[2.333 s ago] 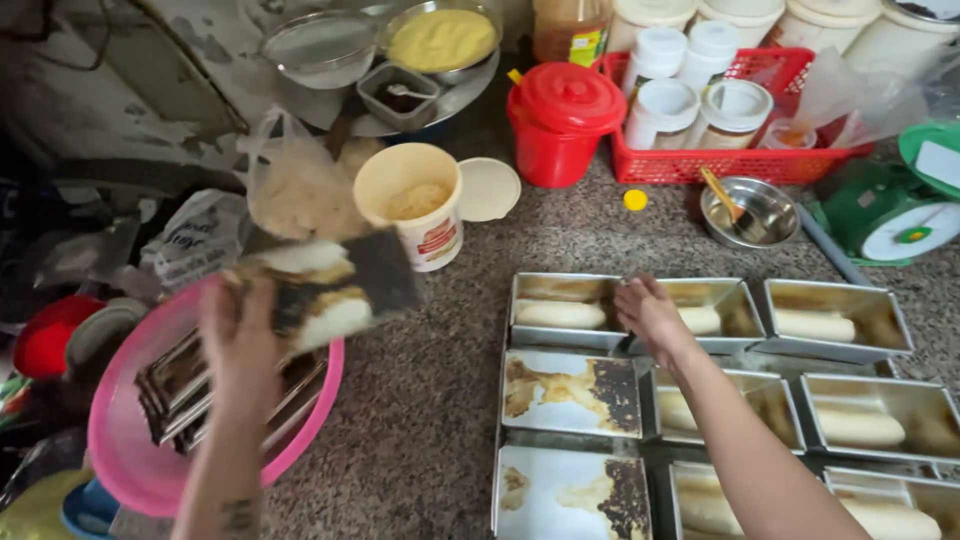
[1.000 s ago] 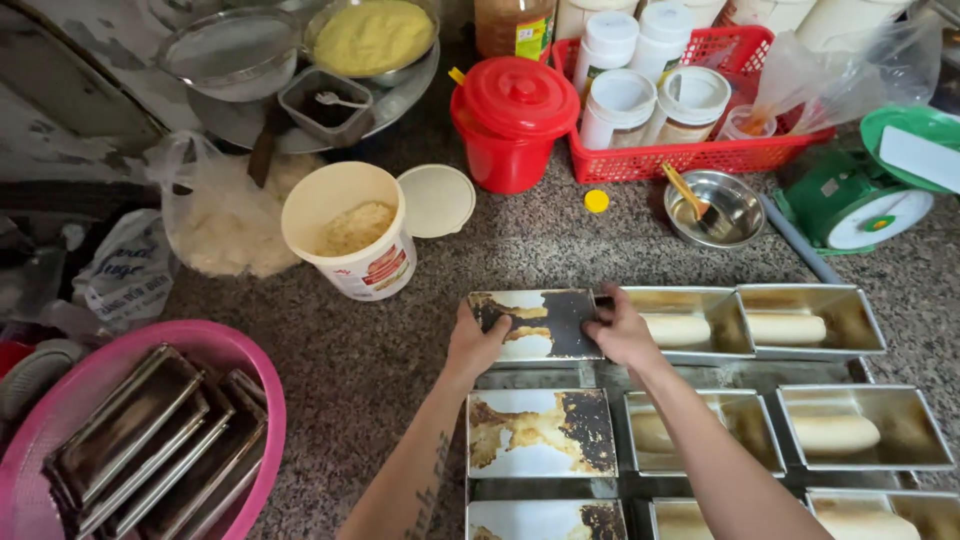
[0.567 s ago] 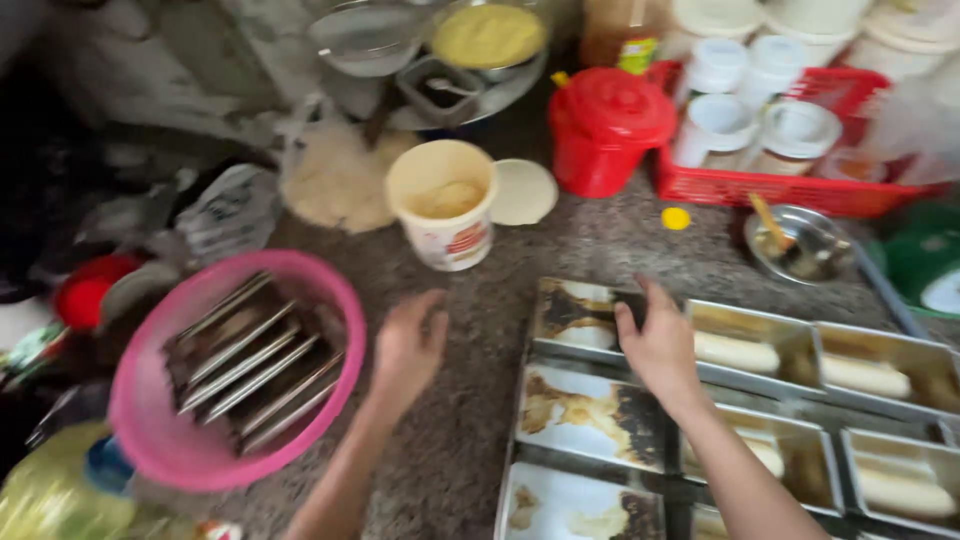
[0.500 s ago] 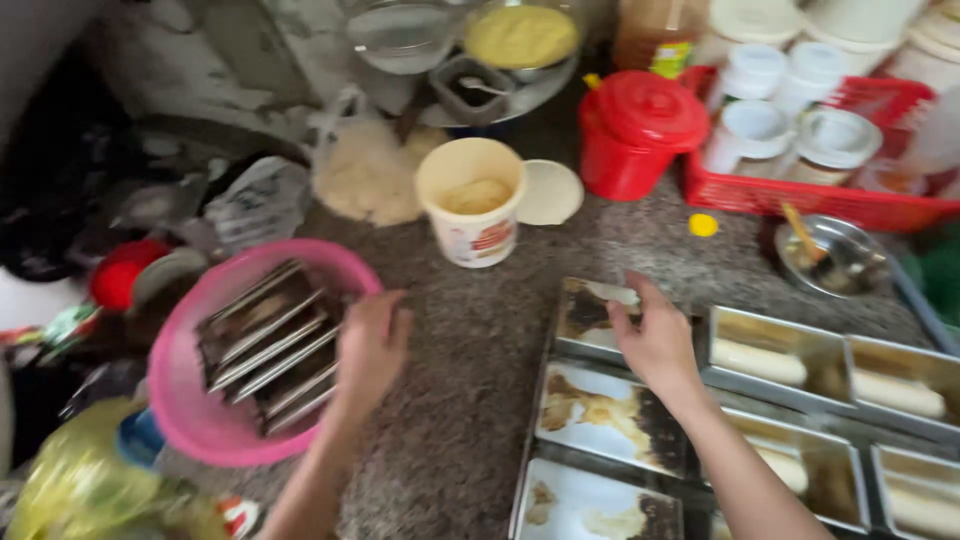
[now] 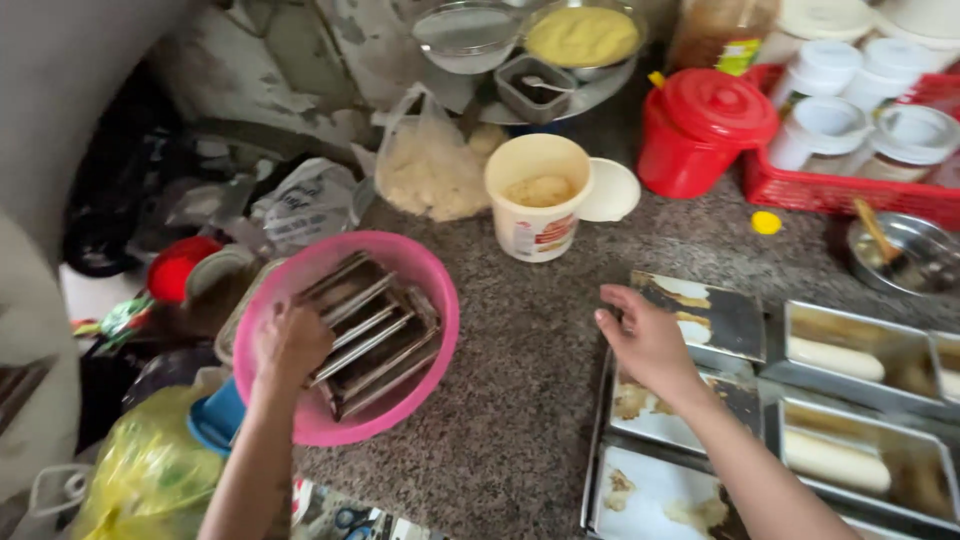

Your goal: Preparing bread dough by rolling, placing in molds, brushing with wash, and covering with lids.

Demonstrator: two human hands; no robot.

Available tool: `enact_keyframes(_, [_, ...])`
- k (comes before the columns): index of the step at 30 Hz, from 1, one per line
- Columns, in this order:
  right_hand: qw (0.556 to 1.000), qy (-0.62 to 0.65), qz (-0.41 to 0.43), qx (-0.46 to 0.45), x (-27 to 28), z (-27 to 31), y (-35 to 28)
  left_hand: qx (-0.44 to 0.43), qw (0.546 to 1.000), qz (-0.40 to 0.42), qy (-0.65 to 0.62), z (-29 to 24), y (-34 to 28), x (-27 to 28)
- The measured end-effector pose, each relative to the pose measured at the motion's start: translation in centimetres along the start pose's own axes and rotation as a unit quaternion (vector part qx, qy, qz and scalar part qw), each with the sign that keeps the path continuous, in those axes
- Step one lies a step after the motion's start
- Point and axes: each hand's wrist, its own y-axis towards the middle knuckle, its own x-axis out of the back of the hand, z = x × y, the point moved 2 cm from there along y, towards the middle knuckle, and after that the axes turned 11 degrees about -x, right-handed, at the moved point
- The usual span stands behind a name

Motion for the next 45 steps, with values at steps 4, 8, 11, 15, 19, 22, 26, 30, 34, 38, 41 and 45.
enact_keyframes(4, [0.999,0.036,-0.02,-0.021,3.5,-3.9,-0.8,-0.041,0.991,-0.102,0.077,-3.0,0.2,6.1])
enact_keyframes(8, [0.996,-0.007,-0.062,-0.061,8.2,-6.3,-1.4,-0.078,0.981,-0.172,0.035,-9.8,0.3,14.5])
enact_keyframes(11, [0.986,-0.011,-0.068,-0.149,12.6,-8.5,-1.7,-0.06,0.966,-0.197,-0.159,-16.0,0.9,17.0])
enact_keyframes(15, [0.985,-0.054,-0.071,-0.15,19.4,-14.7,-0.8,-0.014,0.871,-0.234,-0.433,-24.4,2.3,13.1])
enact_keyframes(19, [0.971,-0.238,-0.004,-0.037,25.4,-16.8,-0.1,0.104,0.582,-0.135,-0.795,-34.8,2.2,7.8])
enact_keyframes(22, [0.899,-0.421,0.089,-0.081,27.3,-17.5,0.6,0.191,0.529,-0.064,-0.824,-42.2,0.4,8.4])
enact_keyframes(26, [0.845,-0.515,0.141,-0.033,27.0,-19.8,2.4,0.182,0.63,0.04,-0.753,-48.6,-0.5,9.0])
enact_keyframes(30, [0.844,-0.5,0.173,-0.083,27.9,-16.0,1.9,0.089,0.667,0.053,-0.738,-51.9,1.6,5.3])
enact_keyframes(34, [0.87,-0.467,0.156,-0.015,29.0,-16.6,1.8,0.079,0.663,0.05,-0.743,-53.6,3.7,4.3])
enact_keyframes(38, [0.908,-0.399,0.125,0.015,30.1,-16.6,1.5,0.076,0.697,0.046,-0.712,-54.3,6.0,0.4])
enact_keyframes(41, [0.896,-0.416,0.158,0.008,30.5,-18.2,2.1,-0.009,0.801,0.075,-0.594,-56.7,6.8,1.0])
enact_keyframes(45, [0.947,-0.276,0.162,0.02,33.1,-23.0,5.0,0.073,0.865,0.213,-0.449,-64.0,4.4,9.8])
